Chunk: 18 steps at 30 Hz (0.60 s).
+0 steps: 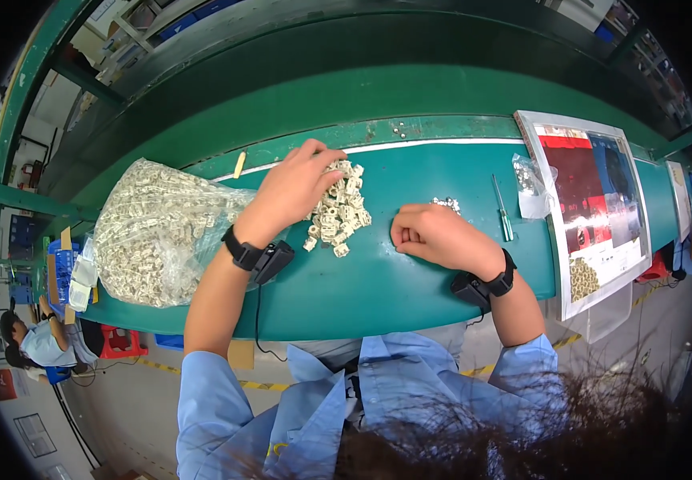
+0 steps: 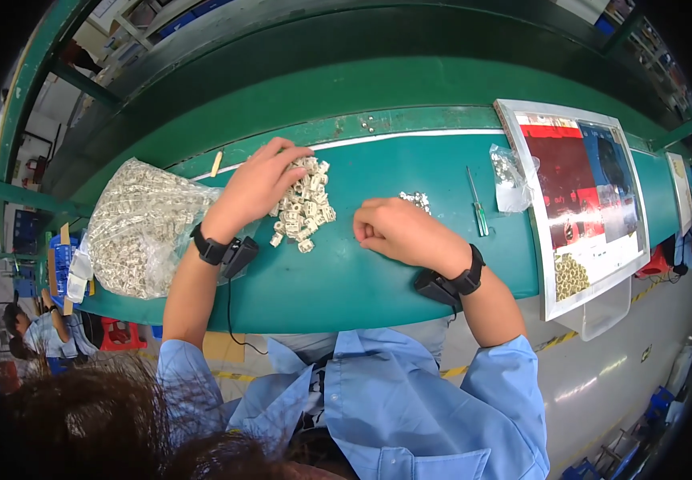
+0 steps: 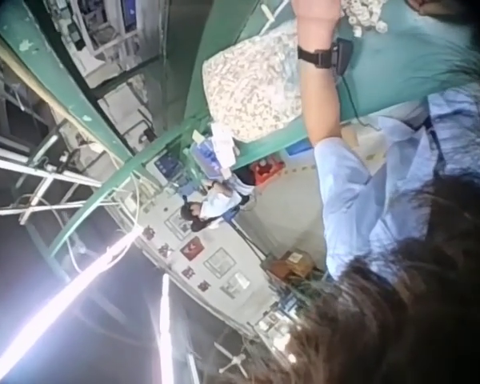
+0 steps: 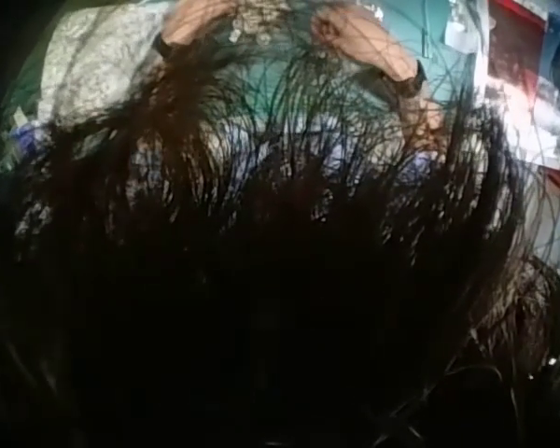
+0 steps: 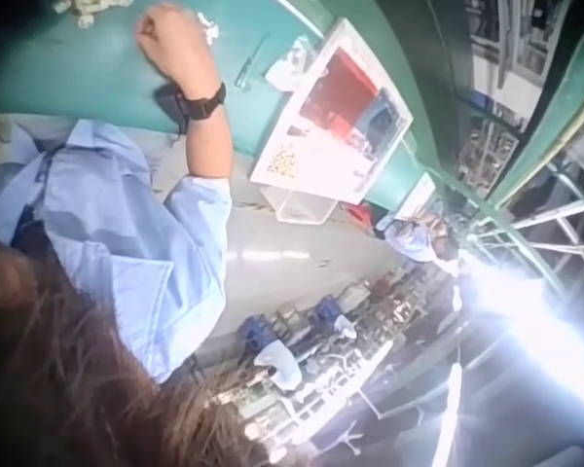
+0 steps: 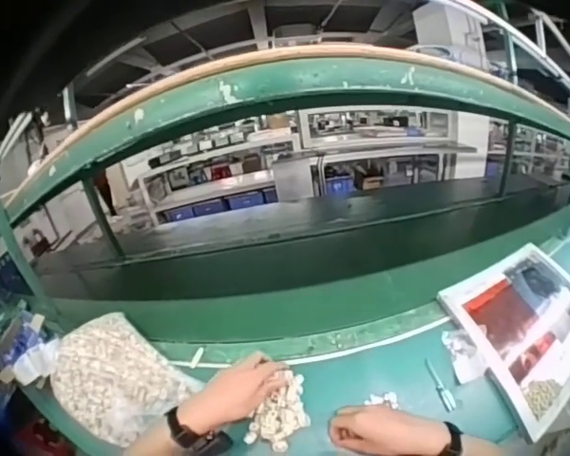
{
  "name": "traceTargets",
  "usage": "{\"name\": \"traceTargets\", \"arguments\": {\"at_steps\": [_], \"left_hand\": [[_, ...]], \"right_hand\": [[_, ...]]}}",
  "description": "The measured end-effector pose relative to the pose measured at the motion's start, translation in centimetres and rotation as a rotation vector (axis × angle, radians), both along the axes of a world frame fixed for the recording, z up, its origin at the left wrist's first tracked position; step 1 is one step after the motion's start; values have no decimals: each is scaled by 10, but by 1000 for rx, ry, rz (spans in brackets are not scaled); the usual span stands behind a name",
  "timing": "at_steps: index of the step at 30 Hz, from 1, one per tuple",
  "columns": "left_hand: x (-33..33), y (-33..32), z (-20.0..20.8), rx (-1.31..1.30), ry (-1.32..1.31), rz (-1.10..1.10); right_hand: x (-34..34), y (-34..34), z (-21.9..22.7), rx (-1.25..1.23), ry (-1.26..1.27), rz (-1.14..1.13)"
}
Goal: Manually assembling small white plastic housings with metal components at a factory workbench.
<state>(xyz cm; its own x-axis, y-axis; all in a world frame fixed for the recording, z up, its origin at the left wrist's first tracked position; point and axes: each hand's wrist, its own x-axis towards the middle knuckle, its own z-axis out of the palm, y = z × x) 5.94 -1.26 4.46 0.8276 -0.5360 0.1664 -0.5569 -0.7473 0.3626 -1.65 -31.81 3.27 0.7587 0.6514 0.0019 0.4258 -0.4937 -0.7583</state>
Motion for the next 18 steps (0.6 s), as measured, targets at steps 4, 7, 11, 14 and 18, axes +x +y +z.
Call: {"name": "traceTargets", "arguments": {"at_steps": [4,7,11,14,18], "left_hand": [[-38,6,30,-53,-122,21],[-75,11,30,-33,-57,-244],[-102,6,-4,58,-118,-231],[-105,3,-7,16,-114,-227],[-108,8,-5,34,-72,-245]], "right_hand": [[4,-4,0,5,64,-14],[0,-8,-2,50,72,-36],[1,-2,9,40,167,-95],[-3,-7,11,-21,118,-126],[-6,1,13,-102,64,-99]]}}
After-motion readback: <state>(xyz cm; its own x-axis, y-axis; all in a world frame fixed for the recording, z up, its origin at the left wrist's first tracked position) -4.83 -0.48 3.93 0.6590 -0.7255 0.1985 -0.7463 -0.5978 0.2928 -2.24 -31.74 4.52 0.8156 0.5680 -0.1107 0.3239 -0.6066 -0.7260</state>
